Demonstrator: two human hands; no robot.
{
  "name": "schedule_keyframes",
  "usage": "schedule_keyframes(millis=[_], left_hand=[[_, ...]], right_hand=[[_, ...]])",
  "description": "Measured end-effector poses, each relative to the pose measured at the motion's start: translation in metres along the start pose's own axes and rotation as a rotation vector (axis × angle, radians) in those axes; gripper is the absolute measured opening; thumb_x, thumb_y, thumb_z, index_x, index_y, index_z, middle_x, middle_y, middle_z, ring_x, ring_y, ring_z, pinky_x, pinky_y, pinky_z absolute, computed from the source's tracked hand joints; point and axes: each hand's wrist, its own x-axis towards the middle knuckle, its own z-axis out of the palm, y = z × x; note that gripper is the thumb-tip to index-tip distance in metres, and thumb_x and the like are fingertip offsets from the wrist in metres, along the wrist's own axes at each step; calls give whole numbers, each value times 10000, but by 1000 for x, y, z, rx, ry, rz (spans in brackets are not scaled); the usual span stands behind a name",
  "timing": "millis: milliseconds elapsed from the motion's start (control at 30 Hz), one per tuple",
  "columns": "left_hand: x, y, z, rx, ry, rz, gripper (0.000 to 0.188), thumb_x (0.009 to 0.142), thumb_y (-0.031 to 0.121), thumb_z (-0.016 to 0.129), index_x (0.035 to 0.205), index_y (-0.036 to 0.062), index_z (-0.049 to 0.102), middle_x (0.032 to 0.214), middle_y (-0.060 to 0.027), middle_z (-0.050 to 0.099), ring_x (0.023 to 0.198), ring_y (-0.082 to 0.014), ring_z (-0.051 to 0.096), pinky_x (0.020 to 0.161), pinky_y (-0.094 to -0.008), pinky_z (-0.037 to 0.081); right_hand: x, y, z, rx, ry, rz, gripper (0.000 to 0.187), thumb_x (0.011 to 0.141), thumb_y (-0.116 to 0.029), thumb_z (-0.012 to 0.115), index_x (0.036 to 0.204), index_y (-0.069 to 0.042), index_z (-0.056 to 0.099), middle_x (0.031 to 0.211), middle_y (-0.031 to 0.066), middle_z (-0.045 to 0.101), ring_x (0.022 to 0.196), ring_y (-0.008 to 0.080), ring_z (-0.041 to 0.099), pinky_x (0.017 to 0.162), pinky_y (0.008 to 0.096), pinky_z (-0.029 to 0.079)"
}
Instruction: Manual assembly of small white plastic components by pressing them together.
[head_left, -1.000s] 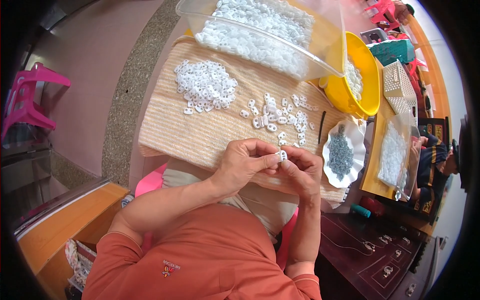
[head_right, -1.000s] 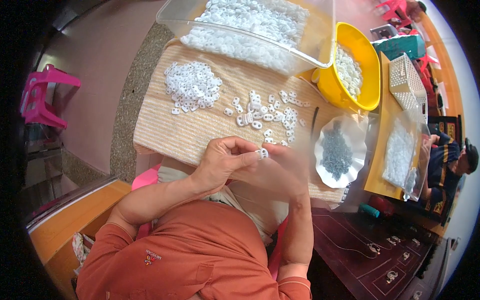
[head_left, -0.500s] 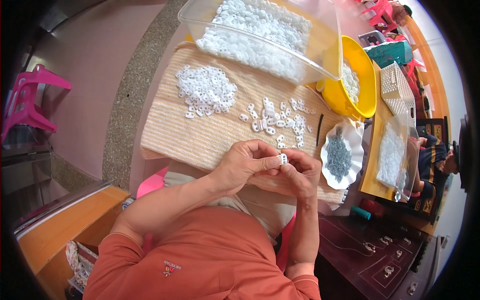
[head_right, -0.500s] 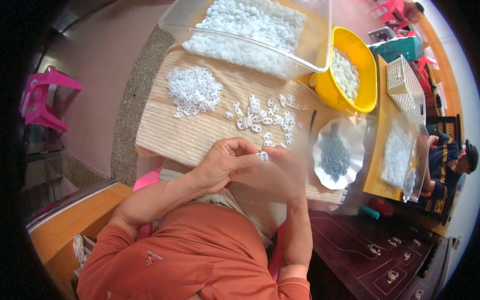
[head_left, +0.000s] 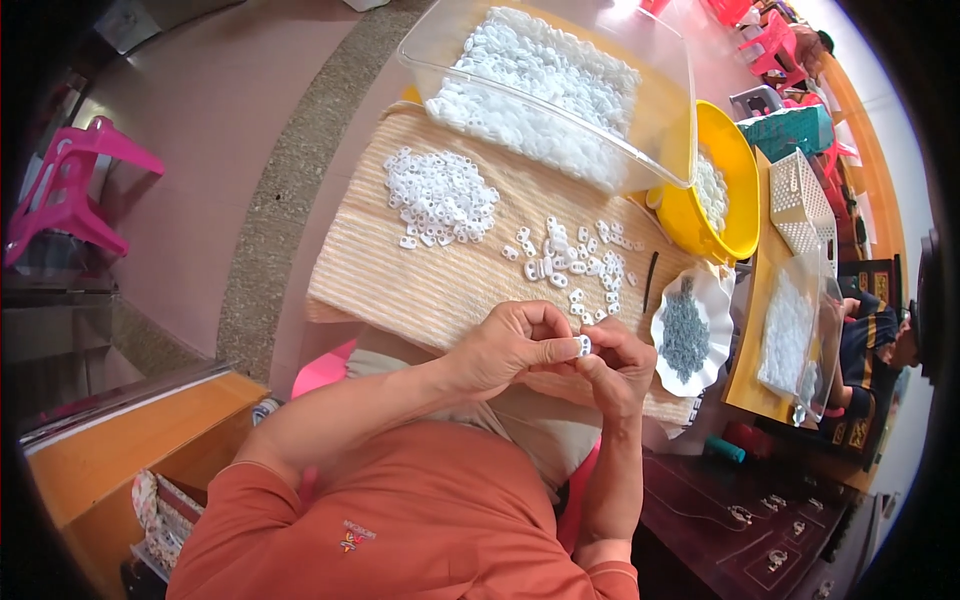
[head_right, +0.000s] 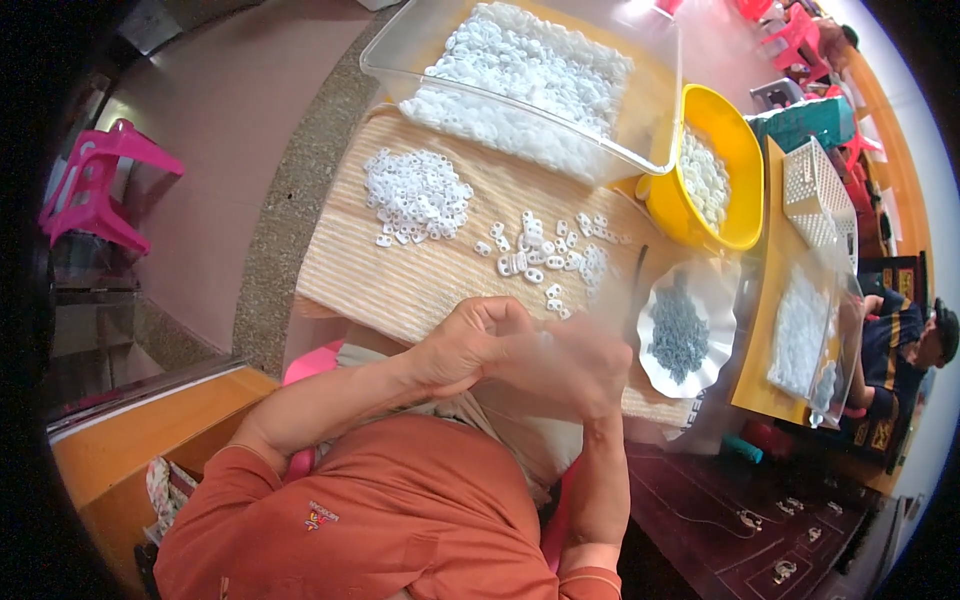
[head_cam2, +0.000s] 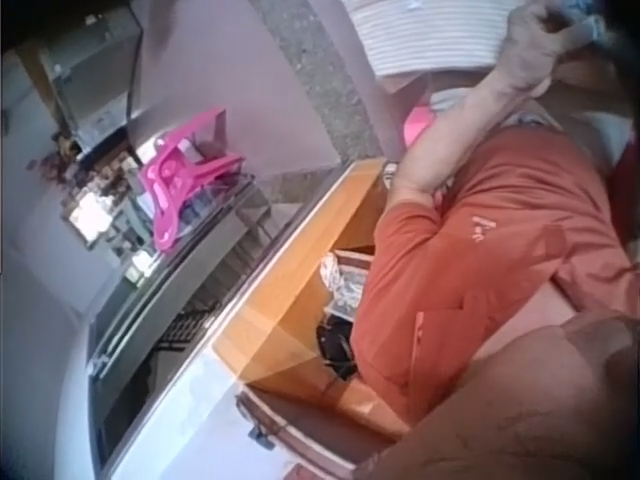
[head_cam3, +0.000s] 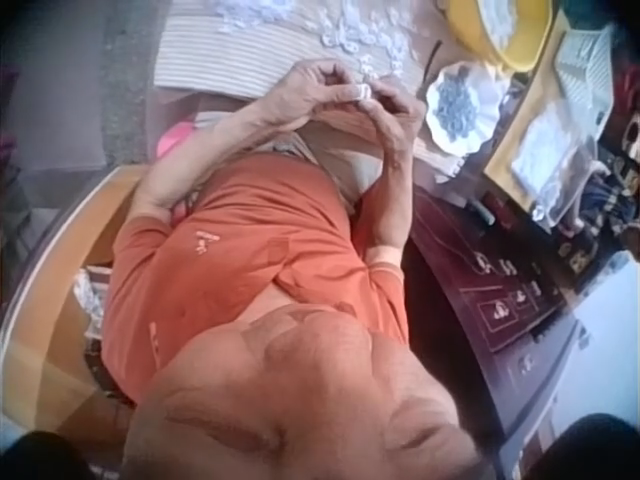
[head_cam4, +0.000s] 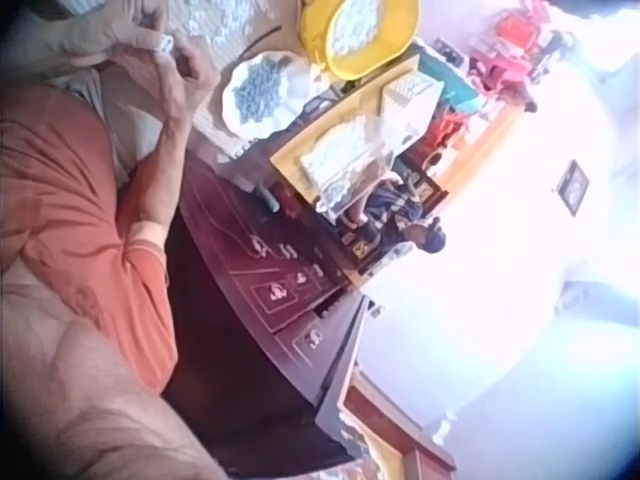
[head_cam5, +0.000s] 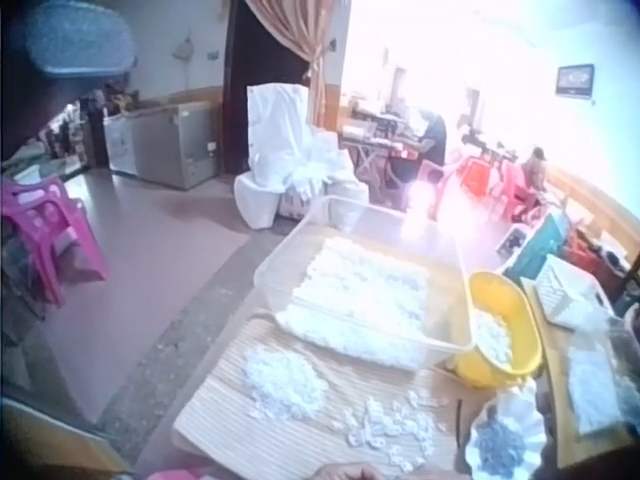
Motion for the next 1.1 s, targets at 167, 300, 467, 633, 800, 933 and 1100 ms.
schedule_keyframes(millis=[167,300,467,633,800,933,1100], left_hand=[[-5,2,5,27,-38,5,92,871,83,650,878,21,583,832,-51,640,792,-103,624,713,-219,518],[-8,-3,6,92,-23,65,88,877,90,645,873,25,586,821,-43,634,762,-92,610,697,-214,506],[-3,-2,1,111,-78,83,95,876,103,651,864,31,589,809,-36,627,736,-82,594,672,-206,493],[5,9,3,123,-84,31,110,871,121,663,872,39,589,813,-37,624,746,-84,593,665,-212,490],[6,17,13,244,-23,-61,108,853,83,662,898,35,576,843,-43,618,767,-116,602,666,-224,494],[-5,8,11,375,39,-6,102,836,79,676,848,58,577,791,-40,614,676,-91,587,532,-185,431],[-9,3,-1,289,-84,-5,84,881,104,635,859,43,581,854,-59,632,779,-142,619,705,-258,523]], right_hand=[[-4,-3,-5,-246,-24,-2,279,750,-49,749,1005,27,663,814,52,592,725,112,537,628,212,425],[-12,-1,-4,-245,-28,1,283,748,-52,752,1007,22,665,812,52,598,731,113,535,628,212,419],[-10,-1,0,-219,-2,25,283,756,-12,737,1026,18,661,838,56,597,741,107,530,633,215,425],[4,-12,6,-58,18,3,282,767,1,724,1041,15,655,845,46,580,741,104,527,640,213,430],[5,-25,1,-23,-2,132,270,783,-4,701,1044,40,644,853,46,573,768,125,571,657,236,480],[-3,-26,4,-56,-91,176,206,847,-47,661,1045,11,656,883,30,601,814,107,581,727,251,473],[-13,-38,16,9,-57,236,248,830,-36,687,1071,9,649,873,18,578,808,108,580,727,231,472]])
